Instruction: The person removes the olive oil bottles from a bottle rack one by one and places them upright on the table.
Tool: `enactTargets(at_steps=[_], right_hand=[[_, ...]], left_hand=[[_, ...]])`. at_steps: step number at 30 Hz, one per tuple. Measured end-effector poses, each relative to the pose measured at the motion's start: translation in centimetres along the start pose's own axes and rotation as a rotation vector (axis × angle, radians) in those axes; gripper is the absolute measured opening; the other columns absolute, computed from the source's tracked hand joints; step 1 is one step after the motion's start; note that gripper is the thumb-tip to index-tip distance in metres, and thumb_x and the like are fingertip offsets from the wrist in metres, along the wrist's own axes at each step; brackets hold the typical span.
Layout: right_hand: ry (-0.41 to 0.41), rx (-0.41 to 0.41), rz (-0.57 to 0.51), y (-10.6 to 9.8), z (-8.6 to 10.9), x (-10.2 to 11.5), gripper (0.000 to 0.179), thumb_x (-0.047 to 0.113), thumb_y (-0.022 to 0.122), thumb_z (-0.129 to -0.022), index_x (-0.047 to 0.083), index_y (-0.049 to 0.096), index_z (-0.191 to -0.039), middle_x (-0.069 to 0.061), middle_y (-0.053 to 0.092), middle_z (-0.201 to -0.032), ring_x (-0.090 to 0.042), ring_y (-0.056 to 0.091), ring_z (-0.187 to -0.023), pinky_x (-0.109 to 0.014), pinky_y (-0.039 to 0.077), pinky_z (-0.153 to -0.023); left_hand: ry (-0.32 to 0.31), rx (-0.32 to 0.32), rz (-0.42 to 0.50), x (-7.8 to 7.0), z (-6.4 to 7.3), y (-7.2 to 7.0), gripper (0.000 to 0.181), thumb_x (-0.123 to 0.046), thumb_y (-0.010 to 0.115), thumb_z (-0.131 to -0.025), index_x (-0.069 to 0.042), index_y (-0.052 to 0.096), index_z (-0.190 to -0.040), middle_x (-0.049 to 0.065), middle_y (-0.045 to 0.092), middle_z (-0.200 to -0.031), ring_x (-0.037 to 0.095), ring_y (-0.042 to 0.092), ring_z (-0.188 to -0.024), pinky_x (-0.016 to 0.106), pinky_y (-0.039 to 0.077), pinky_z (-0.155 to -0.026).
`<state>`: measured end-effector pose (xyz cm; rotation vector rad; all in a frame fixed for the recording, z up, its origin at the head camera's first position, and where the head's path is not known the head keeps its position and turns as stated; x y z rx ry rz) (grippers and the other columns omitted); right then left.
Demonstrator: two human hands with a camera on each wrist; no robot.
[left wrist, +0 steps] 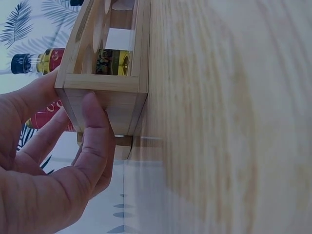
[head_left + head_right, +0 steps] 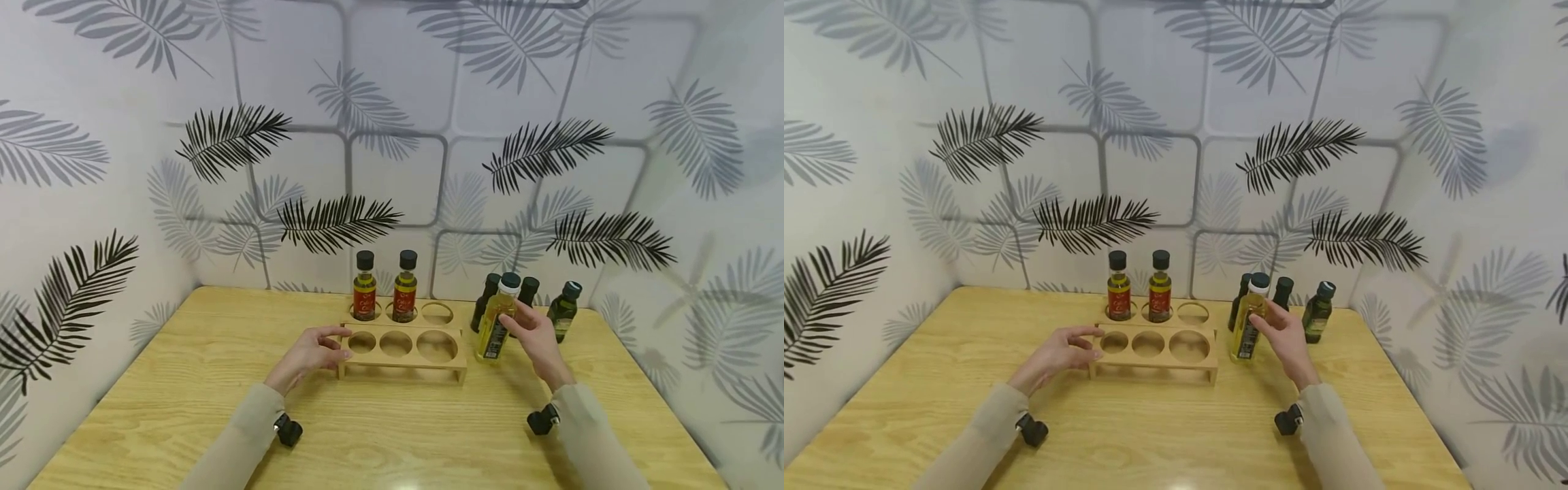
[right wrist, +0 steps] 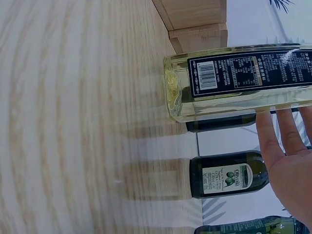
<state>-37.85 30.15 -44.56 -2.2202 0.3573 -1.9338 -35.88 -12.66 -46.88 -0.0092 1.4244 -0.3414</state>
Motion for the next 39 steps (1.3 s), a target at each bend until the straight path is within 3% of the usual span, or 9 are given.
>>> enactTargets(at_steps=[14, 32, 39], right_hand=[[0.051, 0.027, 0.013, -0.31, 0.16, -0.03, 0.077, 0.038, 0.061, -0.097, 0.01, 0.022, -0.157, -0.02, 0.027, -0.159, -0.037, 0.028, -0.145, -0.057, 0.027, -0.116], [0.008, 0.054, 0.004, -0.6, -0.18, 0.09, 0.08, 0.041, 0.06, -0.097, 0.009, 0.019, -0.157, -0.022, 0.032, -0.156, -0.037, 0.032, -0.144, -0.056, 0.03, -0.115], [0.037, 0.053, 0.01, -0.89, -0.24, 0.02, 0.082, 0.043, 0.061, -0.096, 0.01, 0.018, -0.158, -0.021, 0.028, -0.158, -0.037, 0.029, -0.145, -0.057, 0.029, -0.115]], left_hand=[[-0.006, -0.01, -0.016, 0.18, 0.1, 0.08, 0.045, -0.01, 0.076, -0.086, -0.012, 0.065, -0.129, 0.013, 0.056, -0.105, 0.02, 0.06, -0.081, 0.037, 0.058, -0.072], [-0.015, -0.009, -0.005, 0.02, -0.04, 0.01, 0.045, -0.009, 0.075, -0.086, -0.013, 0.065, -0.13, 0.013, 0.056, -0.105, 0.019, 0.059, -0.076, 0.036, 0.058, -0.071], [-0.008, 0.002, 0.007, 0.01, 0.01, 0.04, 0.045, -0.007, 0.075, -0.086, -0.012, 0.064, -0.13, 0.013, 0.056, -0.104, 0.019, 0.058, -0.075, 0.036, 0.057, -0.071]])
Point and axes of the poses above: each hand's wrist, its own z-axis away from the middle knuckle, its own y-axis out of the palm, x = y × z, the point moved 5 cm from there along -z, towards the middle knuckle
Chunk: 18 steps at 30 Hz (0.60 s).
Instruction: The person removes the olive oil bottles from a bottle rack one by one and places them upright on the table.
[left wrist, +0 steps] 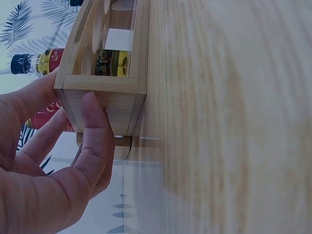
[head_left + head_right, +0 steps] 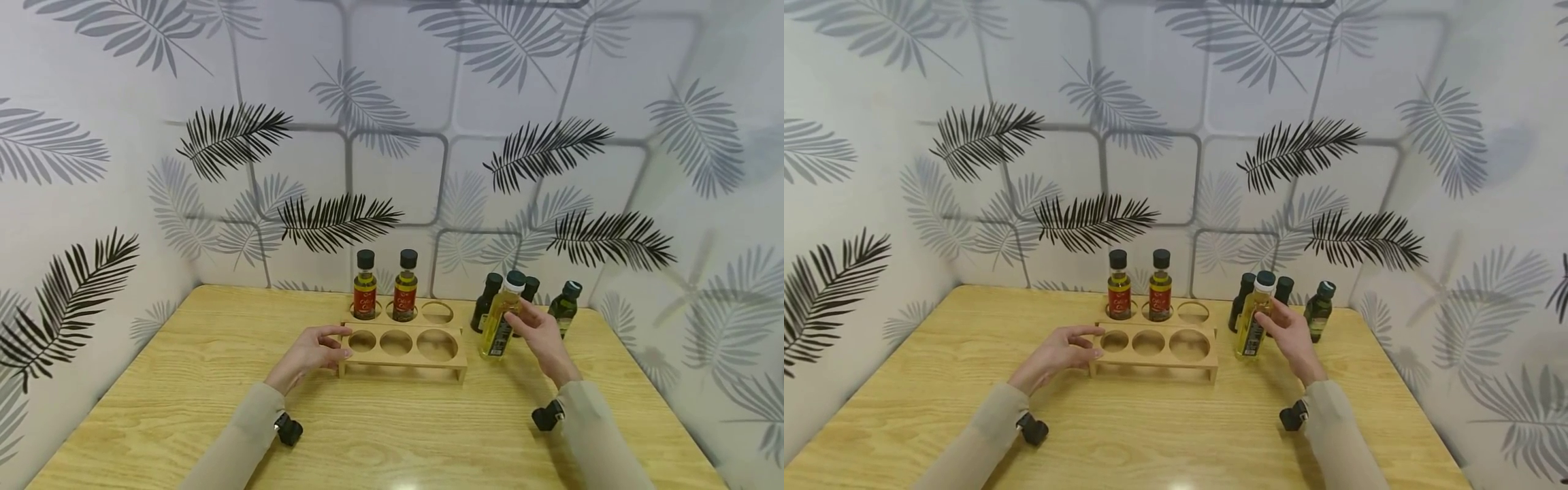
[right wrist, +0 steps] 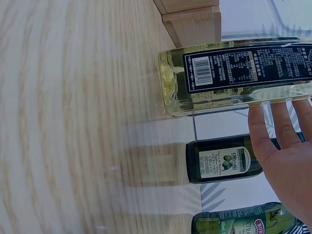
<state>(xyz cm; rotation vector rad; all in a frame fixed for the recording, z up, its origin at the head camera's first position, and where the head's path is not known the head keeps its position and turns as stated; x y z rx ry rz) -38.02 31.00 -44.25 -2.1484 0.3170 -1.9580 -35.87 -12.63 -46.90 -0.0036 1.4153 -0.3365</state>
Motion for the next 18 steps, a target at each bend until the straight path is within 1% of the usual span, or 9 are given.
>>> enactTargets(at_steps=[4, 6, 7, 9, 12, 13, 14, 16, 18], right_hand=[[0.0, 0.006, -0.014, 0.1, 0.1, 0.2, 0.082, 0.039, 0.062, -0.096, 0.01, 0.016, -0.158, -0.021, 0.024, -0.16, -0.037, 0.023, -0.147, -0.057, 0.026, -0.116], [-0.005, -0.003, -0.028, 0.0, 0.2, 0.3, 0.082, 0.037, 0.063, -0.096, 0.011, 0.016, -0.158, -0.019, 0.024, -0.16, -0.036, 0.024, -0.147, -0.056, 0.027, -0.116], [-0.008, -0.01, -0.034, 0.0, 0.3, 0.4, 0.081, 0.036, 0.063, -0.096, 0.012, 0.018, -0.158, -0.018, 0.024, -0.16, -0.035, 0.025, -0.147, -0.049, 0.031, -0.117], [-0.032, -0.041, -0.056, -0.1, 0.5, 0.6, 0.076, 0.035, 0.064, -0.096, 0.013, 0.025, -0.157, -0.013, 0.029, -0.159, -0.022, 0.036, -0.143, -0.035, 0.04, -0.112], [-0.101, -0.103, -0.11, -0.4, 0.8, 1.1, 0.065, 0.032, 0.064, -0.096, 0.009, 0.039, -0.151, 0.003, 0.05, -0.145, -0.003, 0.053, -0.124, -0.017, 0.049, -0.094], [-0.124, -0.123, -0.132, -0.5, 0.9, 1.3, 0.06, 0.03, 0.064, -0.096, 0.008, 0.044, -0.148, 0.008, 0.056, -0.138, 0.002, 0.056, -0.116, -0.013, 0.05, -0.088], [-0.146, -0.144, -0.159, -0.6, 0.9, 1.5, 0.057, 0.029, 0.065, -0.096, 0.005, 0.048, -0.145, 0.012, 0.06, -0.13, 0.006, 0.057, -0.108, -0.014, 0.052, -0.086], [-0.161, -0.187, -0.208, -0.8, 1.2, 1.8, 0.049, 0.024, 0.066, -0.095, 0.001, 0.055, -0.137, 0.02, 0.065, -0.112, 0.003, 0.063, -0.1, -0.017, 0.055, -0.082], [-0.143, -0.236, -0.239, -0.9, 1.4, 2.1, 0.041, 0.021, 0.067, -0.094, -0.001, 0.06, -0.128, 0.02, 0.068, -0.102, 0.0, 0.064, -0.093, -0.019, 0.056, -0.078]], left_hand=[[0.003, 0.006, 0.001, 0.0, 0.1, 0.0, 0.045, -0.007, 0.074, -0.087, -0.013, 0.064, -0.13, 0.013, 0.055, -0.104, 0.02, 0.058, -0.076, 0.037, 0.057, -0.071], [0.004, 0.008, 0.001, 0.0, 0.1, 0.0, 0.046, -0.007, 0.074, -0.087, -0.012, 0.064, -0.131, 0.013, 0.055, -0.104, 0.019, 0.058, -0.075, 0.037, 0.057, -0.071], [0.004, 0.007, 0.001, 0.0, 0.1, 0.0, 0.046, -0.007, 0.074, -0.087, -0.012, 0.064, -0.131, 0.012, 0.055, -0.104, 0.019, 0.058, -0.075, 0.036, 0.057, -0.071], [0.002, 0.007, 0.004, 0.0, 0.1, 0.0, 0.045, -0.007, 0.074, -0.087, -0.012, 0.064, -0.131, 0.012, 0.055, -0.103, 0.019, 0.058, -0.075, 0.036, 0.057, -0.07], [0.0, 0.005, 0.006, 0.0, 0.1, 0.0, 0.046, -0.007, 0.074, -0.087, -0.011, 0.064, -0.131, 0.012, 0.055, -0.103, 0.019, 0.058, -0.075, 0.035, 0.057, -0.07], [-0.001, 0.004, 0.005, 0.0, 0.1, 0.0, 0.046, -0.007, 0.074, -0.087, -0.011, 0.063, -0.131, 0.012, 0.055, -0.103, 0.019, 0.058, -0.075, 0.035, 0.057, -0.07], [0.001, 0.005, 0.004, 0.0, 0.1, 0.0, 0.046, -0.007, 0.074, -0.087, -0.01, 0.063, -0.131, 0.012, 0.055, -0.103, 0.019, 0.058, -0.075, 0.035, 0.057, -0.07], [-0.004, 0.001, 0.003, 0.0, 0.1, 0.0, 0.046, -0.007, 0.074, -0.087, -0.01, 0.063, -0.131, 0.012, 0.055, -0.102, 0.019, 0.058, -0.076, 0.034, 0.057, -0.07], [-0.008, -0.002, 0.005, 0.0, 0.0, 0.0, 0.045, -0.007, 0.075, -0.086, -0.012, 0.064, -0.13, 0.011, 0.055, -0.102, 0.019, 0.058, -0.076, 0.034, 0.057, -0.069]])
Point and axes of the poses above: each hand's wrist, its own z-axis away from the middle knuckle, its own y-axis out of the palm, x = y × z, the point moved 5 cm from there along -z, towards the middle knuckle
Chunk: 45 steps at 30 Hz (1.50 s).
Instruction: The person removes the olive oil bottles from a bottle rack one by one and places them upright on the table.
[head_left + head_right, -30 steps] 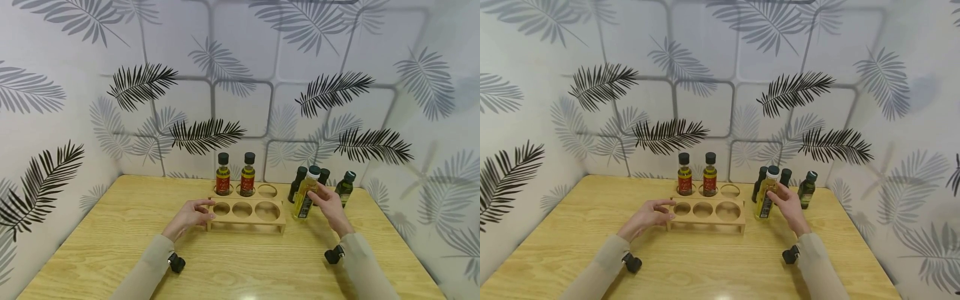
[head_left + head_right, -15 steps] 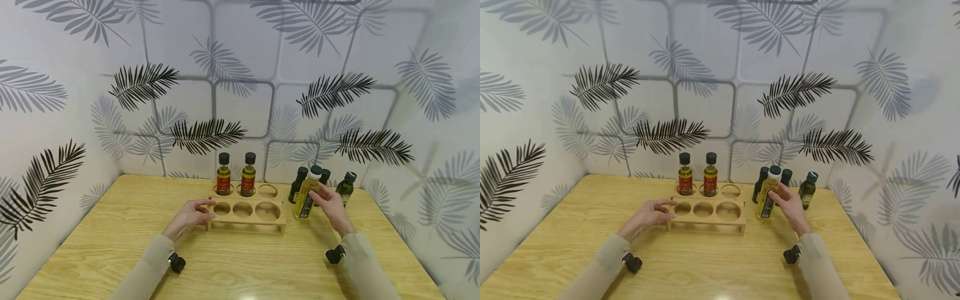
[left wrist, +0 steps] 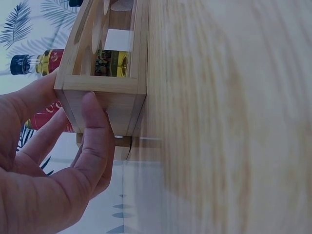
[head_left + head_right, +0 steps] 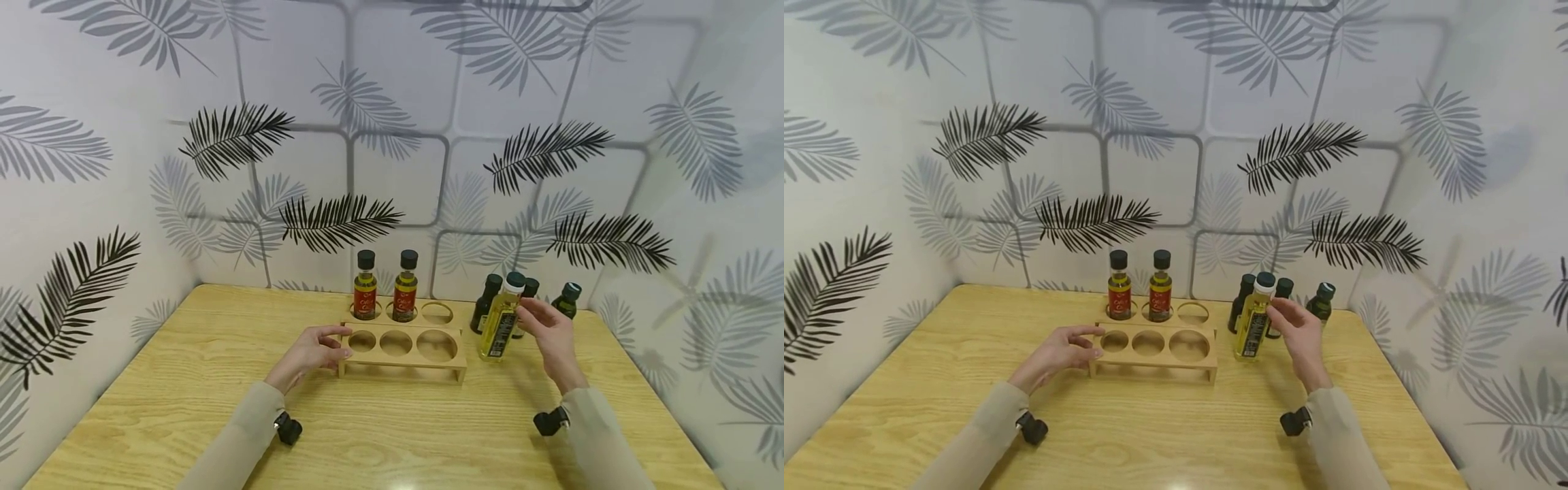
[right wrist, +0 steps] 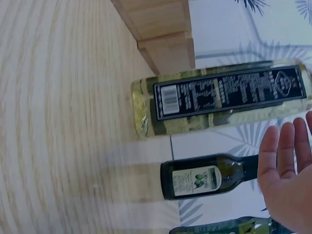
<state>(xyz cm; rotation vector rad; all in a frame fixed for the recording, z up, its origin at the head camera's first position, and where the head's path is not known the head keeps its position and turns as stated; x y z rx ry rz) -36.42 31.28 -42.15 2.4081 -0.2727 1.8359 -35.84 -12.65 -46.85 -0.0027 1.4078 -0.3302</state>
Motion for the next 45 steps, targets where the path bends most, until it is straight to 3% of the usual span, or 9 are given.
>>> enactTargets(at_steps=[5, 13, 21, 27, 35, 40, 45], right_hand=[[0.052, -0.114, 0.042, 0.3, 0.7, 0.9, 0.03, 0.022, 0.071, -0.092, 0.0, 0.068, -0.113, 0.017, 0.068, -0.087, -0.004, 0.063, -0.081, -0.02, 0.056, -0.067], [-0.012, -0.159, 0.168, 1.7, 1.8, 1.8, 0.031, 0.025, 0.073, -0.09, -0.001, 0.07, -0.105, 0.017, 0.066, -0.077, -0.007, 0.061, -0.07, -0.02, 0.052, -0.058], [0.014, -0.115, 0.194, 3.7, 2.9, 0.9, 0.031, 0.025, 0.073, -0.09, -0.002, 0.07, -0.106, 0.01, 0.067, -0.078, -0.017, 0.064, -0.072, -0.025, 0.055, -0.061], [0.077, -0.04, 0.211, 5.8, 3.3, 0.1, 0.035, 0.03, 0.073, -0.09, 0.001, 0.07, -0.108, -0.001, 0.067, -0.084, -0.016, 0.062, -0.074, -0.029, 0.056, -0.065], [0.071, 0.023, 0.15, 9.0, 3.0, 0.3, 0.026, 0.022, 0.073, -0.09, 0.0, 0.071, -0.104, -0.002, 0.068, -0.079, -0.02, 0.063, -0.075, -0.031, 0.057, -0.064], [0.086, 0.05, 0.141, 10.8, 2.8, 0.3, 0.024, 0.019, 0.073, -0.09, 0.0, 0.072, -0.103, -0.012, 0.07, -0.088, -0.024, 0.064, -0.078, -0.029, 0.057, -0.063], [0.135, 0.088, 0.153, 12.1, 2.3, 0.2, 0.029, 0.022, 0.072, -0.091, 0.0, 0.07, -0.11, -0.008, 0.07, -0.089, -0.02, 0.065, -0.079, -0.035, 0.058, -0.07]], left_hand=[[0.007, -0.003, 0.001, -0.1, -0.1, 0.0, 0.044, -0.008, 0.075, -0.086, -0.013, 0.065, -0.129, 0.012, 0.056, -0.101, 0.019, 0.058, -0.077, 0.035, 0.057, -0.069], [0.007, -0.012, -0.002, 0.1, 0.1, 0.0, 0.045, -0.008, 0.075, -0.086, -0.012, 0.064, -0.13, 0.012, 0.055, -0.101, 0.019, 0.058, -0.078, 0.035, 0.057, -0.069], [0.007, -0.019, -0.002, 0.1, 0.1, -0.1, 0.044, -0.007, 0.075, -0.086, -0.012, 0.065, -0.129, 0.011, 0.056, -0.101, 0.019, 0.058, -0.078, 0.033, 0.057, -0.068], [0.018, -0.001, 0.008, 0.1, 0.1, -0.1, 0.045, -0.007, 0.074, -0.087, -0.013, 0.064, -0.131, 0.011, 0.054, -0.1, 0.019, 0.057, -0.076, 0.036, 0.057, -0.069], [0.028, -0.001, 0.0, 0.2, 0.2, -0.1, 0.046, -0.01, 0.075, -0.087, -0.014, 0.064, -0.131, 0.011, 0.055, -0.1, 0.02, 0.058, -0.08, 0.038, 0.058, -0.072], [0.035, -0.002, 0.006, 0.1, 0.2, 0.0, 0.046, -0.009, 0.075, -0.087, -0.013, 0.064, -0.131, 0.011, 0.055, -0.099, 0.02, 0.058, -0.078, 0.037, 0.057, -0.07], [0.034, 0.003, 0.01, 0.2, 0.1, 0.0, 0.046, -0.008, 0.074, -0.087, -0.013, 0.064, -0.131, 0.012, 0.055, -0.1, 0.019, 0.057, -0.077, 0.036, 0.057, -0.07]])
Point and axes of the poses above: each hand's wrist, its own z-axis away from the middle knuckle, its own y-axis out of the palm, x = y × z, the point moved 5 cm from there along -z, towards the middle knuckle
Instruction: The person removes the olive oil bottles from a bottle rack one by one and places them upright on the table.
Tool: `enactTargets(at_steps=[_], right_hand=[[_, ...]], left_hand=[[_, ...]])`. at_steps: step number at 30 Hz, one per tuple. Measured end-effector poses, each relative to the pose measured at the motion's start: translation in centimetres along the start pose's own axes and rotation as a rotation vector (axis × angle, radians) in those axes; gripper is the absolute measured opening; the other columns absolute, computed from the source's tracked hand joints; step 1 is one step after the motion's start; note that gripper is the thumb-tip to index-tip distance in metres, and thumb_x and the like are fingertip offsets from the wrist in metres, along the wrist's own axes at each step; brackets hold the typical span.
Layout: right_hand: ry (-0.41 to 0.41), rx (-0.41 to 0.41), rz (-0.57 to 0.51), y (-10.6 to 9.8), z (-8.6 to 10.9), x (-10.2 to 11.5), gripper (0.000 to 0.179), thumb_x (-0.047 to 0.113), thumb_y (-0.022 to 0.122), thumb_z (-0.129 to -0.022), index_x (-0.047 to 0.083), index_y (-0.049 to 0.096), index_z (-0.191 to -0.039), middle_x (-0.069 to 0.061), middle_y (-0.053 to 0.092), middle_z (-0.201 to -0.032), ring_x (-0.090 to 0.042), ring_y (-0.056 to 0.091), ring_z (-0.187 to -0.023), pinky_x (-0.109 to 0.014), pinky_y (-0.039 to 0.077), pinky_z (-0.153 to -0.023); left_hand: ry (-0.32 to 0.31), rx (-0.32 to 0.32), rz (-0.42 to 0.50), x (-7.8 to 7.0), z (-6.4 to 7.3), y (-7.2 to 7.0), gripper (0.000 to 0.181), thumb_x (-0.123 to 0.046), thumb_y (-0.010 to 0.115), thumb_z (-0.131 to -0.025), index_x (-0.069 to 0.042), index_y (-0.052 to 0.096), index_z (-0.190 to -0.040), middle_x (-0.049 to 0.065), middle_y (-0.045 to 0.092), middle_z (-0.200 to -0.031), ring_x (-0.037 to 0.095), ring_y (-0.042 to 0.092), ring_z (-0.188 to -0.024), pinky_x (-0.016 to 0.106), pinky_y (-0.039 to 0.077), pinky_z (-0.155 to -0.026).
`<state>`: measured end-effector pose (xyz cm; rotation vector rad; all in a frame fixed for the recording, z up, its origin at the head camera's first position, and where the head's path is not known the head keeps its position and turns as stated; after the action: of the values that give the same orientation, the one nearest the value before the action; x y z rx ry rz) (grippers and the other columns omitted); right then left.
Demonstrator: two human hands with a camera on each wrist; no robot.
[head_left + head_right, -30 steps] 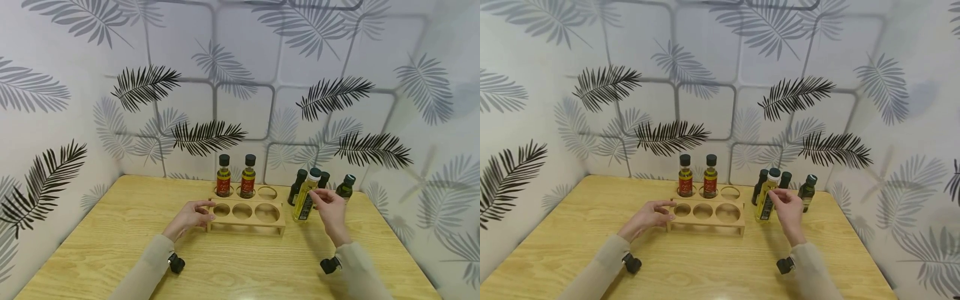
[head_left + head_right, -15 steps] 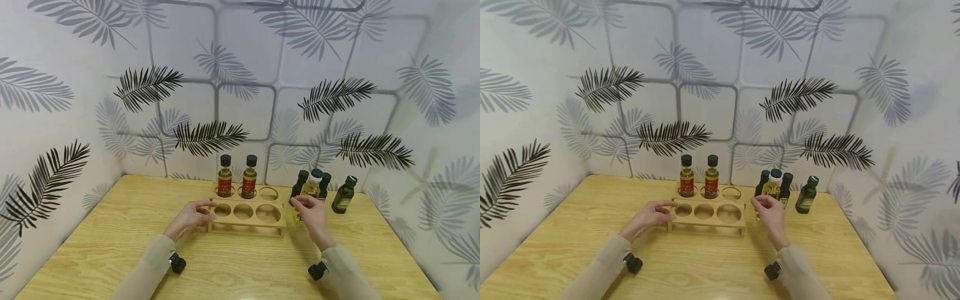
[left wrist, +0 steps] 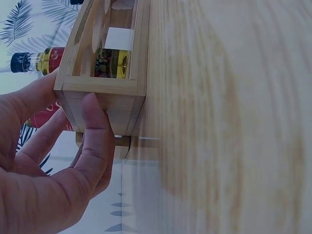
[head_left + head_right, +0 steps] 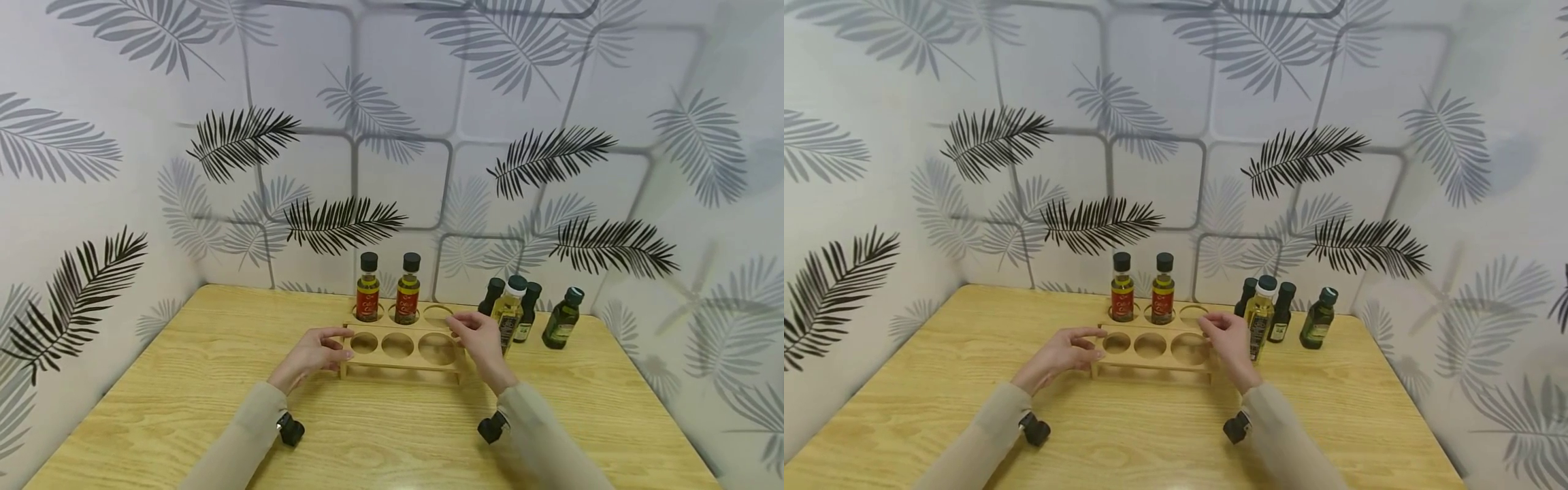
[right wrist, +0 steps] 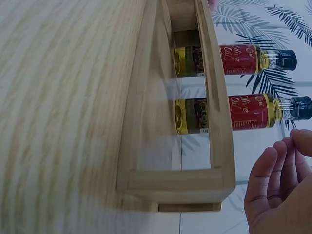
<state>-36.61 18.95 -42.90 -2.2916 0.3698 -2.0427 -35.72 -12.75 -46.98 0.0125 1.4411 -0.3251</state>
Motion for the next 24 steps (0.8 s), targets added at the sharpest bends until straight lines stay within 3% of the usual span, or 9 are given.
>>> enactTargets(at_steps=[5, 8, 13, 24], right_hand=[[0.045, 0.067, -0.028, 1.2, -0.6, 0.6, 0.033, 0.024, 0.071, -0.092, 0.0, 0.069, -0.113, -0.004, 0.07, -0.09, -0.014, 0.063, -0.079, -0.036, 0.058, -0.072], [0.067, 0.099, -0.046, 1.8, -0.4, 1.9, 0.031, 0.02, 0.07, -0.093, -0.003, 0.068, -0.114, -0.003, 0.068, -0.087, -0.016, 0.063, -0.078, -0.034, 0.057, -0.069], [0.09, 0.121, -0.075, 2.7, -1.2, 2.0, 0.027, 0.019, 0.069, -0.093, -0.002, 0.069, -0.11, -0.002, 0.066, -0.087, -0.021, 0.063, -0.083, -0.031, 0.056, -0.068], [0.081, 0.179, -0.019, 4.3, -3.3, 1.7, 0.036, 0.028, 0.067, -0.094, 0.004, 0.064, -0.121, -0.009, 0.065, -0.109, -0.037, 0.059, -0.107, -0.043, 0.057, -0.086]], left_hand=[[-0.009, 0.006, 0.008, 0.0, -0.1, 0.0, 0.046, -0.007, 0.074, -0.087, -0.013, 0.064, -0.131, 0.012, 0.054, -0.102, 0.019, 0.057, -0.076, 0.036, 0.057, -0.07], [-0.011, 0.008, 0.013, 0.1, -0.1, 0.1, 0.046, -0.006, 0.073, -0.087, -0.013, 0.063, -0.131, 0.012, 0.054, -0.102, 0.019, 0.056, -0.076, 0.036, 0.057, -0.069], [-0.014, 0.009, 0.021, 0.2, -0.2, 0.1, 0.046, -0.006, 0.073, -0.087, -0.013, 0.064, -0.131, 0.012, 0.054, -0.101, 0.019, 0.056, -0.075, 0.036, 0.057, -0.069], [-0.019, 0.016, 0.027, 0.2, -0.2, 0.0, 0.046, -0.007, 0.073, -0.087, -0.012, 0.063, -0.132, 0.012, 0.053, -0.101, 0.018, 0.055, -0.074, 0.035, 0.057, -0.069]])
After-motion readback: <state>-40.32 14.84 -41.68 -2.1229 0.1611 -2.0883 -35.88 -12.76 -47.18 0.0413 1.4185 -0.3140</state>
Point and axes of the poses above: each hand's wrist, its own z-axis away from the middle knuckle, its own y-axis out of the palm, x = y × z, the point moved 5 cm from there along -z, towards the middle knuckle
